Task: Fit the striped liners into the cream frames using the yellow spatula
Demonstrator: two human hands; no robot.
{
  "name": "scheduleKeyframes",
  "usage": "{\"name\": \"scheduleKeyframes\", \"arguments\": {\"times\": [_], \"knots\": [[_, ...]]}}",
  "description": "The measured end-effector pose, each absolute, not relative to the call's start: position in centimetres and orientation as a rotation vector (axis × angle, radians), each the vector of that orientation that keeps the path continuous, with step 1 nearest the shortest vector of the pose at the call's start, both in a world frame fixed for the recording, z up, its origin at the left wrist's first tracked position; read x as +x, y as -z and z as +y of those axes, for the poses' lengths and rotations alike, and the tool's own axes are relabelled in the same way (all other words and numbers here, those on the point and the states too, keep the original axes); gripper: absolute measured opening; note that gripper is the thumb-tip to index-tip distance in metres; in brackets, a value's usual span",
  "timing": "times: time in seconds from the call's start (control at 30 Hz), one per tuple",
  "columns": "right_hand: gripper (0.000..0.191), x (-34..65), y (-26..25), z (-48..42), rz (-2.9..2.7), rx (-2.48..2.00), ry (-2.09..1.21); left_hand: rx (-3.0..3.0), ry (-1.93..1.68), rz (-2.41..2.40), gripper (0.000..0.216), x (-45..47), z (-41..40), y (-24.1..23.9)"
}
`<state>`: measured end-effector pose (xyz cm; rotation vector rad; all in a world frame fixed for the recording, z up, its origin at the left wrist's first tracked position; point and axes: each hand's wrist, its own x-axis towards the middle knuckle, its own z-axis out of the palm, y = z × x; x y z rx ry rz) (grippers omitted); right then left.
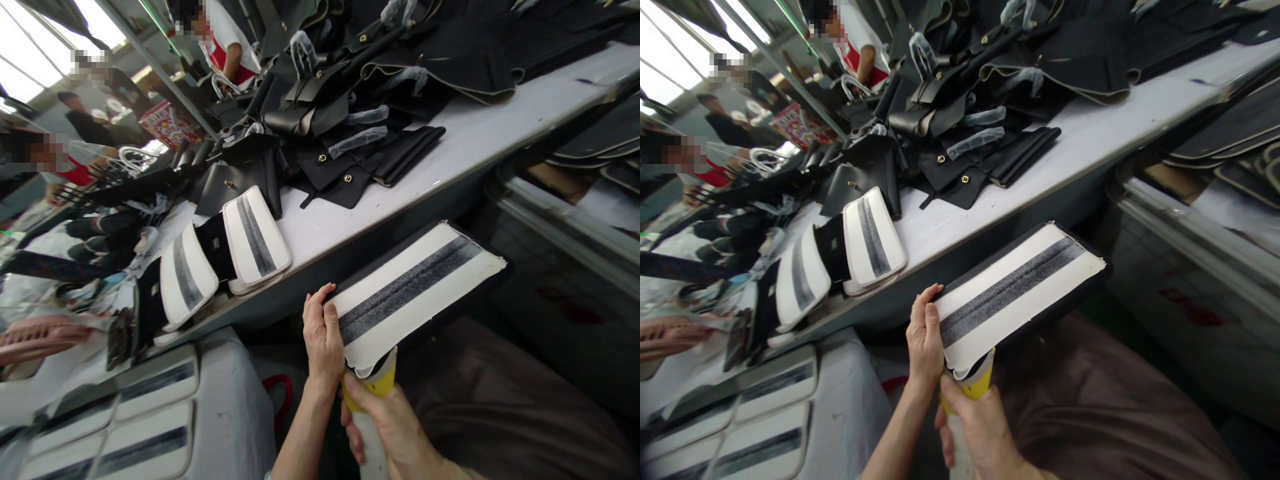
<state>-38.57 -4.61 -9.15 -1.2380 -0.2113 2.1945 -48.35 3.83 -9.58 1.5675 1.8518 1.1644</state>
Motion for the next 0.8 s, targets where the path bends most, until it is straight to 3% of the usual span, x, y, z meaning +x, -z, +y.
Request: {"name": "scheduleKeyframes", "arguments": {"times": [0.4, 0.8], "knots": [[0.049, -37.2, 8.5, -3.3, -0.178, -1.206, -2.326, 1.595, -1.106, 1.909, 0.033, -48.2, 3.8, 9.3], [0.056, -36.1, 8.3, -2.2, -0.128, -1.264, -2.424, 1.679, -1.037, 1.981, 0.032, -47.6, 4.1, 8.8]]}}
